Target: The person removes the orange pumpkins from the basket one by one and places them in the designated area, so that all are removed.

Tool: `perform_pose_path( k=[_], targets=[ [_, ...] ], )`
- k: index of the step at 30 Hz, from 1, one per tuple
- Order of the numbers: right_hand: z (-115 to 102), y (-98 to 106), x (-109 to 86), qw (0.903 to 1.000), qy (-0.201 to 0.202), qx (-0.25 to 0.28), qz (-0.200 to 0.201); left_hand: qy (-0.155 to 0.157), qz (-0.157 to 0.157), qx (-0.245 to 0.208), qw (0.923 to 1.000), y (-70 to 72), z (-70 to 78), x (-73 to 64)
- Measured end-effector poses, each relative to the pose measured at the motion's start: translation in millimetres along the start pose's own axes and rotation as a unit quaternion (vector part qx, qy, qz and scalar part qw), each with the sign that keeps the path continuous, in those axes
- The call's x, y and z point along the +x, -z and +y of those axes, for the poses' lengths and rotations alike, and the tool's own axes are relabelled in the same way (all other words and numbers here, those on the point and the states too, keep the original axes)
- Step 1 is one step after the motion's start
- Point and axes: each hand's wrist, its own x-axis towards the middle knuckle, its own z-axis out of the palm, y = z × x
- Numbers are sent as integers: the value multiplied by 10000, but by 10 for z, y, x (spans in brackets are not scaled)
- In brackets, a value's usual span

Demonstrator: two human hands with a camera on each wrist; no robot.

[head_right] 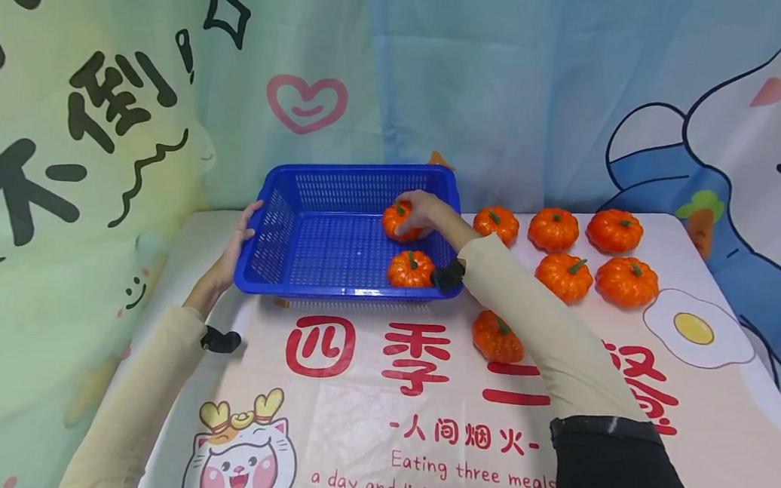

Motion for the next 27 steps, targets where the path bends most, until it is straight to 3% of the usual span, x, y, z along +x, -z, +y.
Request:
perform_pose_path(
  k=[8, 15, 20, 27],
  targets=[
    [13, 43, 9, 9980, 471, 57, 417, -116, -44, 28, 9999, -17, 81, -58],
    [-1, 148, -233, 9925, 1019, -128, 663, -32, -75, 6, 10000, -13, 86, -50],
    [-13, 195, -681, 9908, 1120, 86, 748, -15, -79, 36, 10000, -19, 70, -44],
    [230, 90, -1706, 9911, 955, -293, 877, -75, -86, -69, 9999, -25, 101, -56]
  ],
)
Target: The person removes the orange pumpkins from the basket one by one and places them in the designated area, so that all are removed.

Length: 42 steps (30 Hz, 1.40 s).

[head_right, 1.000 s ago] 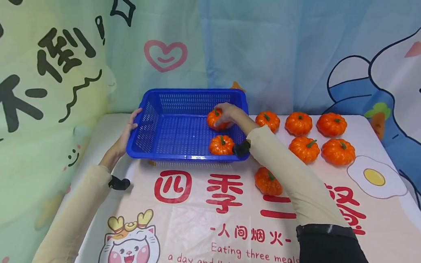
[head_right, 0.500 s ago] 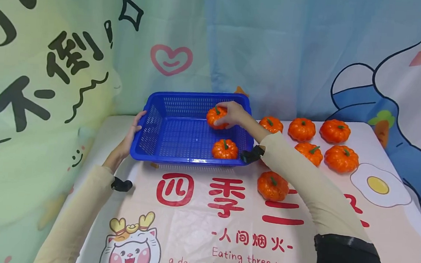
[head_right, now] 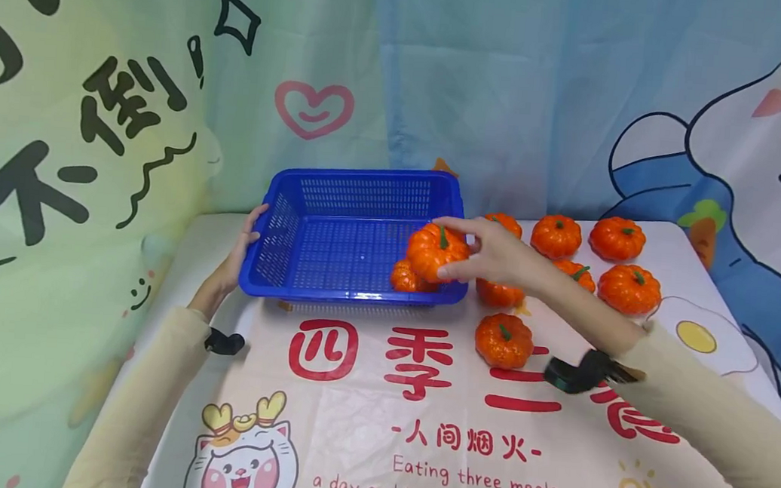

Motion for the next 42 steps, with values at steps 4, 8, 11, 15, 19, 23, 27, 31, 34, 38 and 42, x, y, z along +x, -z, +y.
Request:
perform_pose_path(
  k=[4, 8, 11, 15, 19, 23, 27, 31, 34, 38, 42],
  targets=[
    [260, 57, -522, 9993, -205, -219, 202, -43, -2, 58, 10000, 9, 22, 16],
    [588, 81, -867, 9973, -487, -338, 423, -18, 23, 95, 10000, 17, 13, 32],
    [794, 36, -1039, 9963, -710, -211, 443, 33, 60, 148, 9999, 43, -114, 73],
    [957, -34, -1161, 9959, -796, 79, 427, 76, 87, 210, 9997, 54, -133, 61],
    [1092, -56, -1236, 9952, -827, 226, 472, 116, 23, 224, 9997, 15, -6, -3],
    [1297, -48, -1304, 9941, -929, -7, 555, 118, -16, 189, 9998, 13, -38, 13],
    [1542, -65, -1325, 9919, -1148, -103, 527, 89, 26, 82, 9999, 46, -154, 69],
    [1755, -121, -1312, 9903, -1309, -17, 471, 0, 72, 115, 9999, 64, -265, 117],
    [1858, -178, -1301, 9901, -1346, -80, 380, -50, 86, 197, 9998, 61, -298, 128],
    [1909, -241, -1275, 9916, -1228, -245, 322, -86, 90, 104, 9999, 57, -301, 131],
    [1913, -269, -1249, 9941, -922, -364, 445, -75, 87, 35, 9999, 63, -288, 132]
  ],
)
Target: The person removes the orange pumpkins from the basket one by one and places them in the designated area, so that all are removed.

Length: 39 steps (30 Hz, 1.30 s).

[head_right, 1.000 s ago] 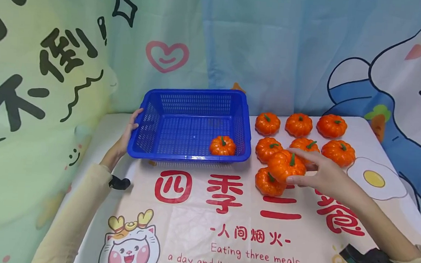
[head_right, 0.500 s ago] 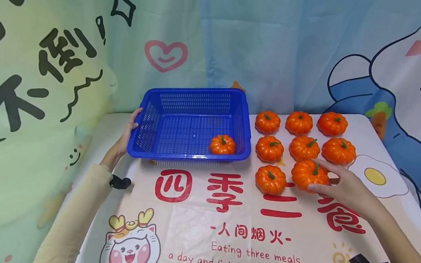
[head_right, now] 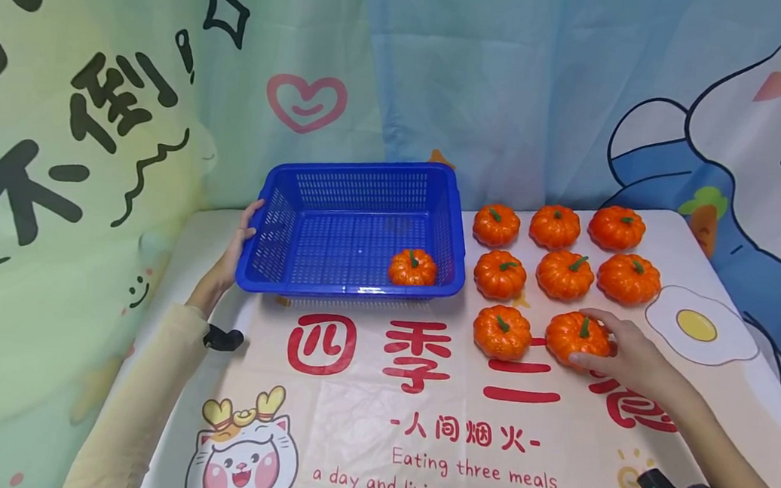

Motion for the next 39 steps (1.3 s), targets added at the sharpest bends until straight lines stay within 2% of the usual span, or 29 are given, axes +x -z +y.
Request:
perform_pose_path(
  k=[5, 14, 29, 33, 36, 39],
  targets=[
    [-5, -1, 3, 10000, 26, -45, 4, 101, -47, 26, 9999, -2, 57, -24],
    [-17, -37, -1, 9999, 90, -27, 89, 150, -79, 60, 9998, -60, 260, -136],
    [-108, 12, -44, 9995, -5, -283, -147, 179, -118, 206, 9996, -78, 277, -147],
    [-199, 22, -53, 9978, 200, -425, 477, 171, -129, 168, 9996, -77, 277, -153],
    [-358, 43, -64, 9939, 372, -404, 957, 158, -115, 145, 9997, -71, 278, -150],
    [-578, 59, -93, 9947, 492, -138, 896, 145, -113, 113, 9998, -67, 278, -142]
  ],
)
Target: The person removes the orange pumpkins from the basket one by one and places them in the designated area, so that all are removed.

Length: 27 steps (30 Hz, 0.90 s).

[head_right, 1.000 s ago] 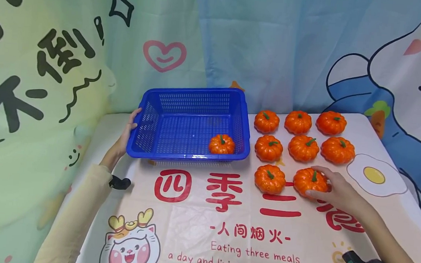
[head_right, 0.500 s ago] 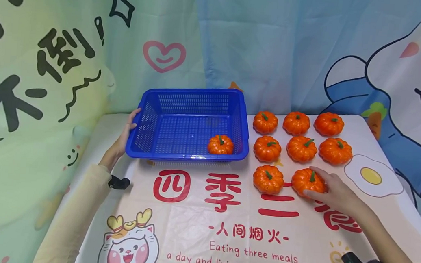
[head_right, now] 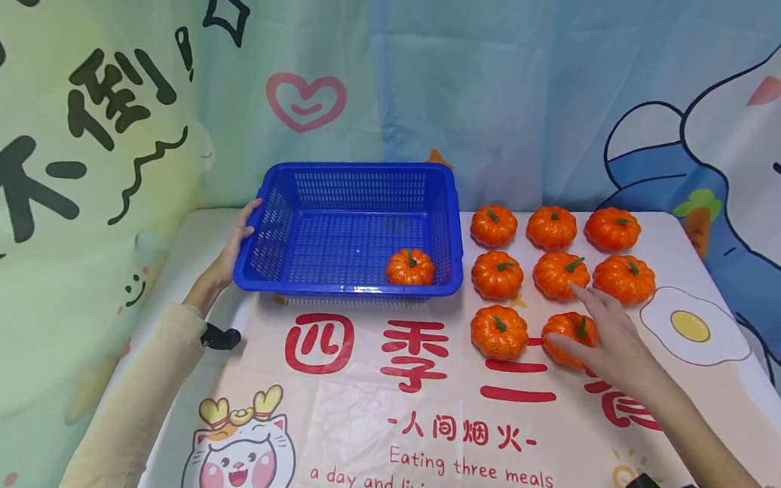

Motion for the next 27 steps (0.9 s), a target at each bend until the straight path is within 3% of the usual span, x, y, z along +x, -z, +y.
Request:
perform_pose_path(
  k=[6, 14, 22, 27],
  targets=[
    [-448, -30, -27, 9964, 447, 533, -493, -23, 18, 32, 10000, 3, -7, 1],
    [-866, -133, 104, 9820, 522, 1189, -1370, 24, 5, 26, 10000, -3, -24, -12],
    [-1250, -282, 394, 9754, 885, 1224, -1607, -86, -7, -44, 10000, 13, -33, 5],
    [-1406, -290, 696, 9778, 1004, 1052, -1509, -84, -5, -140, 9999, 10, -24, 20]
  ],
)
